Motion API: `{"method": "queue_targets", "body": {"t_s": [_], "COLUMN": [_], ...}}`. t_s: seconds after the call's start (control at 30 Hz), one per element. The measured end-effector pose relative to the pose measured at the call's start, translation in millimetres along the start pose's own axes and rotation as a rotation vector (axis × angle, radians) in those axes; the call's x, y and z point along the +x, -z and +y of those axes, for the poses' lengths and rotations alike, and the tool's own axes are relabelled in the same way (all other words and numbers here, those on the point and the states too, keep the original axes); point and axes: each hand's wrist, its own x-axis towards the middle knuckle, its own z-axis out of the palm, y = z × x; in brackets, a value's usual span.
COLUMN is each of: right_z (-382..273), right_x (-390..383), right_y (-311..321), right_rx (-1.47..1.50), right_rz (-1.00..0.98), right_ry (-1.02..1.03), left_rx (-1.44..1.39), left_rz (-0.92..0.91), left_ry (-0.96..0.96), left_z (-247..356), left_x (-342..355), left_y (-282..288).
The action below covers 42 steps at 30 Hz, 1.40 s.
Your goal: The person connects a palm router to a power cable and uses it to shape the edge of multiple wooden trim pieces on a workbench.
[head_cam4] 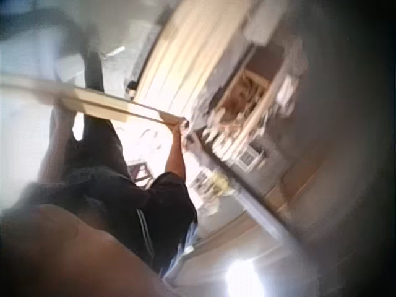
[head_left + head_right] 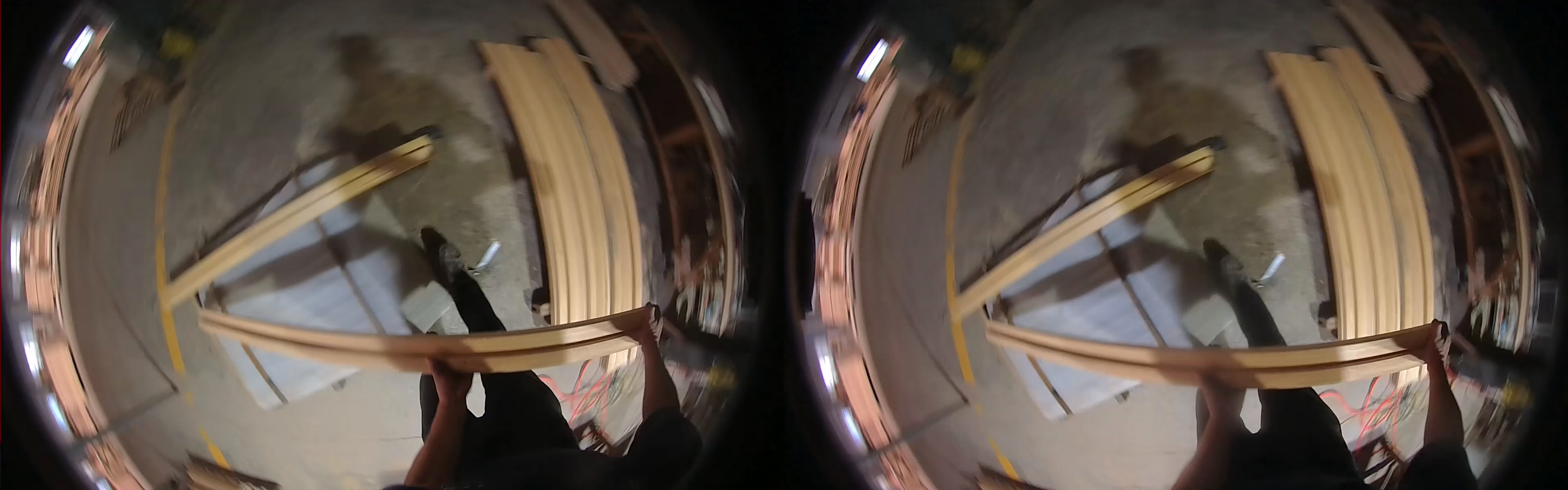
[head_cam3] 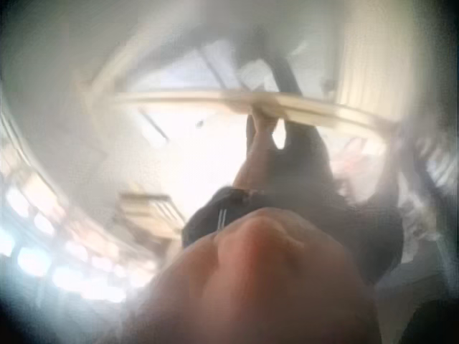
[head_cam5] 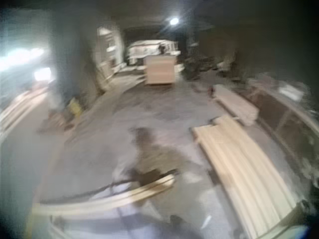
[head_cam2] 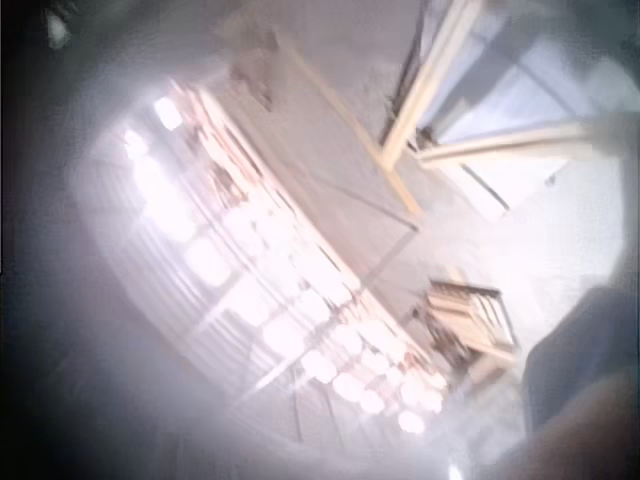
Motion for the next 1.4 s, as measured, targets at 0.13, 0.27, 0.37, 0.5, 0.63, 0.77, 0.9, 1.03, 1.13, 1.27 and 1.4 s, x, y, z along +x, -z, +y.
{"method": "queue_targets", "body": {"t_s": [0.13,0.27,0.37,0.5,0.63,0.77,0.9,1.03,1.13,1.27,1.4], "right_z": [31,95,155,234,278,329,419,470,523,555,561], "right_x": [-147,-271,-358,-460,-570,-694,-807,-957,-1065,-1155,-1217], "right_y": [134,219,258,313,329,380,395,327,254,158,76], "right_rx": [-0.154,-0.304,-0.385,-0.549,-0.284,-0.141,0.017,0.106,0.118,0.577,0.853], "right_rz": [0.198,0.352,0.458,0.633,0.78,0.936,1.127,1.313,1.445,1.615,1.825], "right_ry": [0.008,0.0,-0.024,-0.038,-0.234,-0.271,-0.408,-0.631,-0.785,-0.9,-1.054], "left_rx": [0.117,0.247,0.409,0.57,1.594,0.784,1.088,1.224,1.316,1.459,1.535], "left_rz": [0.127,0.085,-0.012,-0.053,-0.725,-0.252,-0.281,-0.405,-0.418,-0.468,-0.29], "left_ry": [0.23,0.309,0.342,0.483,-0.043,0.793,0.89,1.119,1.272,1.457,1.737], "left_z": [-23,-28,-24,-43,-44,-104,-147,-152,-169,-169,-177], "left_x": [-105,-167,-194,-250,-275,-341,-403,-437,-478,-512,-549], "left_y": [13,29,49,20,86,68,80,106,136,190,252]}}
